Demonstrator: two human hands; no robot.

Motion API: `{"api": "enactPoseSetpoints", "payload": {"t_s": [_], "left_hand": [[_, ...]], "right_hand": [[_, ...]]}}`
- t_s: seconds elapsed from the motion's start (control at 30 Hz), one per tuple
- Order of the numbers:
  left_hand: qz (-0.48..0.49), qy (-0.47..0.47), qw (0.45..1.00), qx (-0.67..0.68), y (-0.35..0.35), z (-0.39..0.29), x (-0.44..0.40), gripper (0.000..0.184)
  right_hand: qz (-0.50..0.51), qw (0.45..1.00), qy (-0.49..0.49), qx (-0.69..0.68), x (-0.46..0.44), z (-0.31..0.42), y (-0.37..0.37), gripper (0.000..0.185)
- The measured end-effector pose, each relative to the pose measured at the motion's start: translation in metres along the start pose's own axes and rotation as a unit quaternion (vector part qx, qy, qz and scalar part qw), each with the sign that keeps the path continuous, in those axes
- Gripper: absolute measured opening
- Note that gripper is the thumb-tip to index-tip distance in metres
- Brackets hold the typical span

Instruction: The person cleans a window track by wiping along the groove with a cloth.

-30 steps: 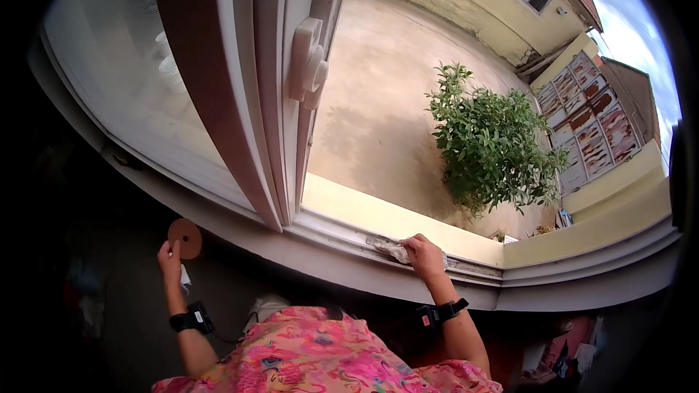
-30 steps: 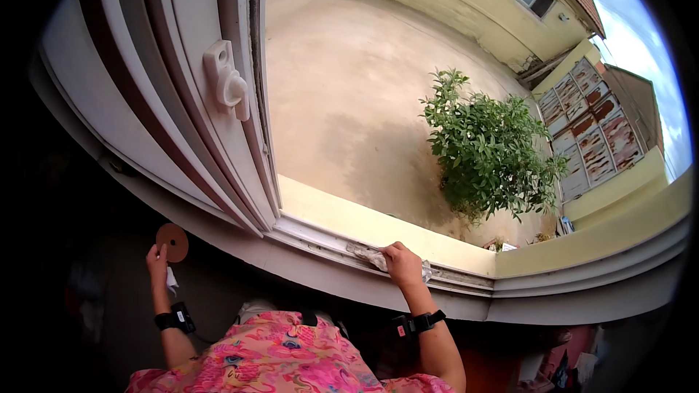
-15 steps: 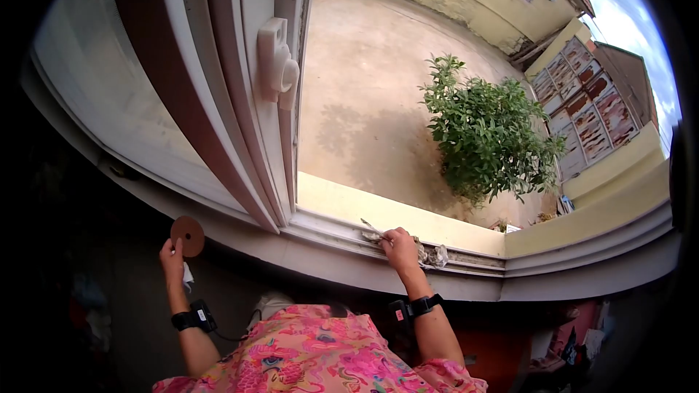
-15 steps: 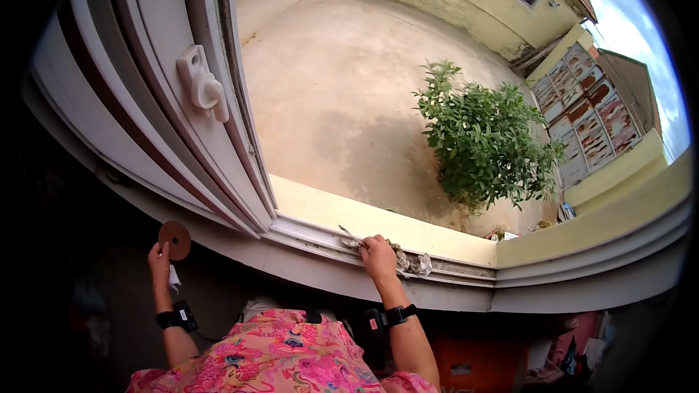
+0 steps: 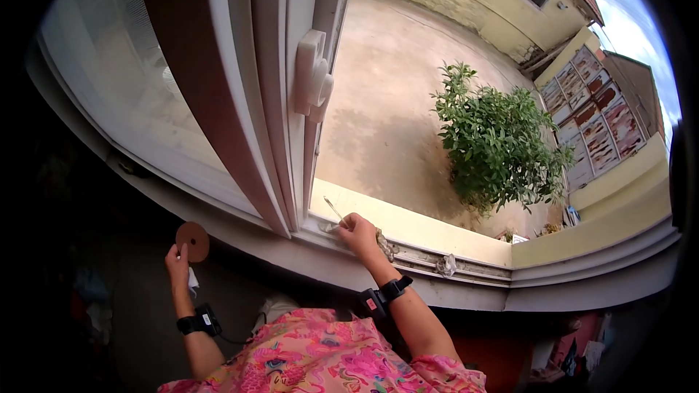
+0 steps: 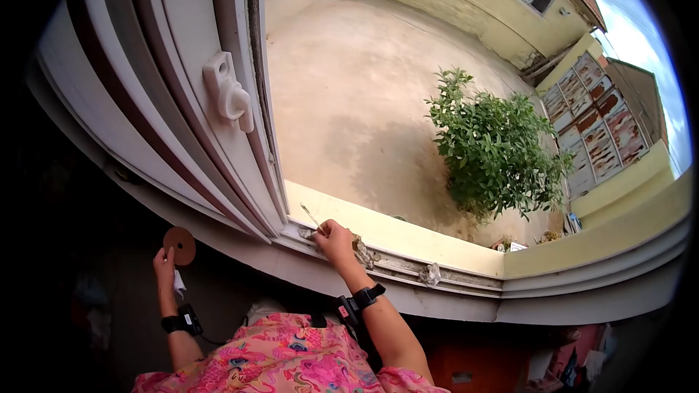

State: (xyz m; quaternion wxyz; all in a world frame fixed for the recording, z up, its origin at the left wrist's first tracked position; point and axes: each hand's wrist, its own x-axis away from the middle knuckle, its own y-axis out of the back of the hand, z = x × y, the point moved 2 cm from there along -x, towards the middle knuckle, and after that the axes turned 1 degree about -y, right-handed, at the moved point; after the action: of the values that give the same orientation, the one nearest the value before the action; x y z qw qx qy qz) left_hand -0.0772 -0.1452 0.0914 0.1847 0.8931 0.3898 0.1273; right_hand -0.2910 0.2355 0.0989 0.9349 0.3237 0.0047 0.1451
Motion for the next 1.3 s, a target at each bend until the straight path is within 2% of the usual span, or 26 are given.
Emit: {"api": "enactPoseSetpoints", "payload": {"t_s": [0.07, 0.2, 0.33, 0.4, 0.43, 0.47, 0.53, 0.73, 1.03, 1.2, 1.3], "left_hand": [[-0.009, 0.001, 1.000, -0.005, 0.001, -0.004, 0.004, 0.018], [-0.008, -0.002, 1.000, 0.001, 0.005, 0.014, 0.001, 0.018], [0.003, 0.005, 1.000, -0.006, 0.005, 0.023, -0.005, 0.017], [0.000, 0.005, 1.000, 0.008, 0.002, 0.019, -0.006, 0.017], [-0.005, 0.011, 1.000, 0.000, 0.003, 0.021, -0.007, 0.018], [-0.011, 0.016, 1.000, -0.007, 0.002, 0.022, -0.008, 0.018], [-0.003, 0.022, 1.000, -0.009, 0.003, 0.023, -0.009, 0.018], [0.005, 0.004, 1.000, -0.005, 0.003, 0.021, -0.013, 0.018], [0.014, -0.021, 0.999, -0.031, -0.004, 0.000, -0.009, 0.019], [0.012, 0.008, 1.000, -0.005, 0.003, 0.016, -0.008, 0.020], [0.000, 0.006, 1.000, -0.003, 0.006, 0.024, -0.008, 0.020]], "right_hand": [[0.052, 0.981, -0.090, -0.162, -0.001, 0.001, -0.007, 0.011], [0.062, 0.977, -0.111, -0.174, -0.005, -0.001, -0.020, 0.012], [0.100, 0.983, -0.097, -0.122, -0.014, -0.008, -0.039, 0.017], [0.123, 0.990, -0.058, -0.028, -0.013, -0.004, -0.036, 0.021], [0.073, 0.996, 0.009, 0.053, -0.007, 0.000, -0.032, 0.015], [0.069, 0.996, 0.006, 0.053, -0.004, -0.004, -0.031, 0.015], [0.099, 0.983, -0.010, 0.152, 0.002, -0.014, -0.028, 0.024], [0.160, 0.960, -0.038, 0.226, 0.033, -0.012, 0.020, 0.026], [0.080, 0.948, -0.079, 0.299, 0.078, -0.065, 0.084, 0.022], [0.060, 0.947, -0.092, 0.301, 0.086, -0.086, 0.113, 0.020], [-0.030, 0.953, -0.118, 0.278, 0.086, -0.082, 0.131, 0.023]]}}
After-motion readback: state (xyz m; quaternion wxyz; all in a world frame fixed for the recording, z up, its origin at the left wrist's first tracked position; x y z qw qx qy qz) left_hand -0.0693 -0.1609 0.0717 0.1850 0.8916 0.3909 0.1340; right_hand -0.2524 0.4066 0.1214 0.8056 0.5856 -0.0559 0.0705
